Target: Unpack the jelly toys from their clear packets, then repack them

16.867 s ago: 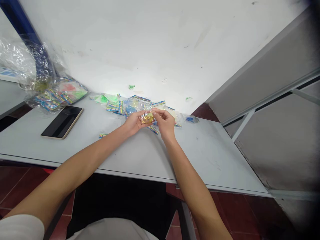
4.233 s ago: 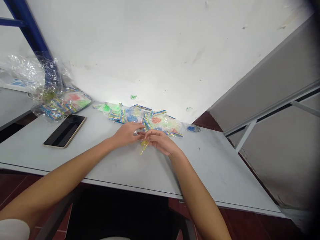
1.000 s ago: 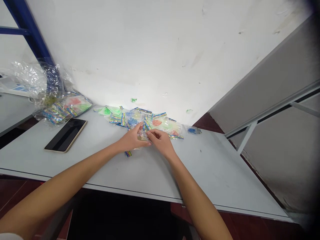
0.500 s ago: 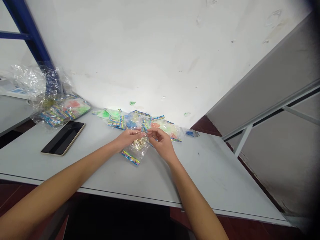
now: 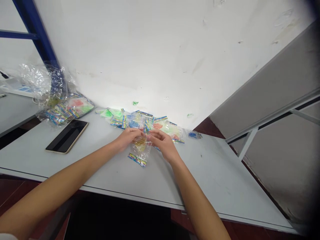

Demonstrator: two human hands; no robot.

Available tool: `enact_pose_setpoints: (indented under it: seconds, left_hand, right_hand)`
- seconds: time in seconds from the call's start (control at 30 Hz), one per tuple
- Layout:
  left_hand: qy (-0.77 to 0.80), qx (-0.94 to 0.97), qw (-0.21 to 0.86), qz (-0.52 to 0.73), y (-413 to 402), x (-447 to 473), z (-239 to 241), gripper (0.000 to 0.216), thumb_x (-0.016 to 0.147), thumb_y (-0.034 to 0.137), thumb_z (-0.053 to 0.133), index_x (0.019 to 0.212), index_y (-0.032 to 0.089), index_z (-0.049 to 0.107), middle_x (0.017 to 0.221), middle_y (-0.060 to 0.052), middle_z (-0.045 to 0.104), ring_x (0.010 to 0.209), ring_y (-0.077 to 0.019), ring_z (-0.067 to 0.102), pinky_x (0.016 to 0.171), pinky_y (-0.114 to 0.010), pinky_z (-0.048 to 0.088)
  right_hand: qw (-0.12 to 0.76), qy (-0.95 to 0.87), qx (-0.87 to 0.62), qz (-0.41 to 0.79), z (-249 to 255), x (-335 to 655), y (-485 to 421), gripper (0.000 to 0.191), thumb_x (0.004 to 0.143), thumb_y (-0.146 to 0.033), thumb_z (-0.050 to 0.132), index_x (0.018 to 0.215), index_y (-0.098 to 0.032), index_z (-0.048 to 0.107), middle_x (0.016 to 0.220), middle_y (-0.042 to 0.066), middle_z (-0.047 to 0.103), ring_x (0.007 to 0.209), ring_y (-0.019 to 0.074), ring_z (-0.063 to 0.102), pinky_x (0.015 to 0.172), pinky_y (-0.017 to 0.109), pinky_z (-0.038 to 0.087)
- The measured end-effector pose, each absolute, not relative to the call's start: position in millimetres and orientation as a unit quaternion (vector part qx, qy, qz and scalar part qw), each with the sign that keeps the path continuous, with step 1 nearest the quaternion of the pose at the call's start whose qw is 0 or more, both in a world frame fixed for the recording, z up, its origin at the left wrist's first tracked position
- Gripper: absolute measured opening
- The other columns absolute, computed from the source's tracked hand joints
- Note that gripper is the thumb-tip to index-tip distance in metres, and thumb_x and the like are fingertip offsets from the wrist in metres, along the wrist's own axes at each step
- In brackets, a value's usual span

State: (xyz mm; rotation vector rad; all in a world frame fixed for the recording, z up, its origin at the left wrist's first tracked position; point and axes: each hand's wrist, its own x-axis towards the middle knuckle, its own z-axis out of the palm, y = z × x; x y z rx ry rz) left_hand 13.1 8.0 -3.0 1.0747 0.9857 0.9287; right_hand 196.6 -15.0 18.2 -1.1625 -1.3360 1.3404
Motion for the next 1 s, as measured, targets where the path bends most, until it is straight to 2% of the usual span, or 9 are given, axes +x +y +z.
enact_pose_setpoints:
  seconds: [0.07,0.2,0.33,0.53,0.63,0.77,0.83,0.93,1.0]
  left_hand:
    - [0.430,0.468,0.654,0.410,7.8,12.8,-1.8,0.024,0.069,0.037,0.073,0.079,0.015,0.074,0.072,-0.004,0.065,0.065,-0.0135,0.056,0.063,-0.027,0.042]
    - [0.394,0.459,0.681,0.412,8.3,11.2,0.5,0.042,0.071,0.052,0.074,0.089,0.015,0.074,0.078,-0.007,0.069,0.069,-0.0170,0.060,0.067,-0.030,0.044]
    - [0.395,0.476,0.659,0.427,9.1,9.3,1.2,0.038,0.064,0.048,0.081,0.084,0.016,0.075,0.079,-0.005,0.069,0.070,-0.0150,0.059,0.068,-0.028,0.044]
    - [0.401,0.436,0.680,0.432,9.2,9.2,0.3,0.042,0.066,0.049,0.079,0.087,0.014,0.074,0.083,-0.007,0.070,0.074,-0.0174,0.064,0.073,-0.032,0.048]
    - [0.377,0.438,0.686,0.441,9.1,9.1,-0.1,0.038,0.068,0.048,0.079,0.084,0.014,0.072,0.077,-0.004,0.066,0.068,-0.0138,0.061,0.074,-0.032,0.050]
    - [0.382,0.426,0.687,0.448,10.2,9.4,-0.4,0.037,0.067,0.048,0.080,0.080,0.014,0.069,0.069,-0.001,0.062,0.060,-0.0106,0.056,0.067,-0.029,0.050]
    - [0.393,0.404,0.696,0.445,10.6,10.0,1.0,0.044,0.068,0.056,0.077,0.081,0.015,0.068,0.072,-0.004,0.065,0.061,-0.0136,0.060,0.062,-0.029,0.050]
    - [0.399,0.377,0.717,0.429,8.9,11.5,6.0,0.061,0.071,0.074,0.062,0.087,0.015,0.069,0.074,-0.008,0.069,0.065,-0.0200,0.065,0.058,-0.032,0.052]
    - [0.401,0.391,0.713,0.423,6.3,12.7,9.6,0.063,0.071,0.074,0.062,0.091,0.015,0.070,0.076,-0.009,0.070,0.065,-0.0207,0.065,0.058,-0.033,0.052]
  right_hand:
    - [0.418,-0.548,-0.468,0.553,18.8,196.1,-15.7,0.038,0.064,-0.042,0.082,0.094,-0.022,0.071,0.090,0.004,0.068,0.083,0.0193,0.064,0.073,0.036,0.056]
    - [0.425,-0.551,-0.482,0.532,15.4,197.4,-13.2,0.033,0.064,-0.042,0.081,0.088,-0.020,0.074,0.085,0.004,0.069,0.078,0.0171,0.063,0.072,0.034,0.055]
    - [0.446,-0.541,-0.481,0.527,12.6,199.8,-10.4,0.034,0.066,-0.044,0.079,0.090,-0.020,0.073,0.083,0.004,0.069,0.075,0.0159,0.061,0.065,0.030,0.054]
    - [0.493,-0.532,-0.483,0.490,12.9,198.3,-10.7,0.029,0.068,-0.040,0.077,0.090,-0.022,0.075,0.078,0.002,0.067,0.072,0.0157,0.061,0.058,0.027,0.054]
    - [0.514,-0.505,-0.494,0.487,11.9,197.2,-9.6,0.026,0.069,-0.039,0.075,0.089,-0.022,0.075,0.079,0.003,0.068,0.068,0.0165,0.063,0.054,0.029,0.054]
    - [0.523,-0.510,-0.485,0.480,11.4,197.0,-10.1,0.024,0.070,-0.038,0.074,0.088,-0.023,0.076,0.080,0.002,0.067,0.067,0.0159,0.062,0.054,0.030,0.055]
    - [0.520,-0.539,-0.473,0.464,11.8,196.7,-11.7,0.020,0.074,-0.038,0.071,0.086,-0.023,0.077,0.080,0.003,0.067,0.072,0.0163,0.062,0.056,0.029,0.056]
    - [0.513,-0.570,-0.459,0.448,11.8,195.6,-14.1,0.018,0.077,-0.037,0.068,0.085,-0.024,0.077,0.086,0.004,0.069,0.077,0.0177,0.061,0.057,0.030,0.057]
    - [0.512,-0.580,-0.456,0.441,11.1,195.1,-14.8,0.018,0.078,-0.038,0.068,0.086,-0.024,0.077,0.094,0.005,0.071,0.080,0.0185,0.062,0.057,0.030,0.057]
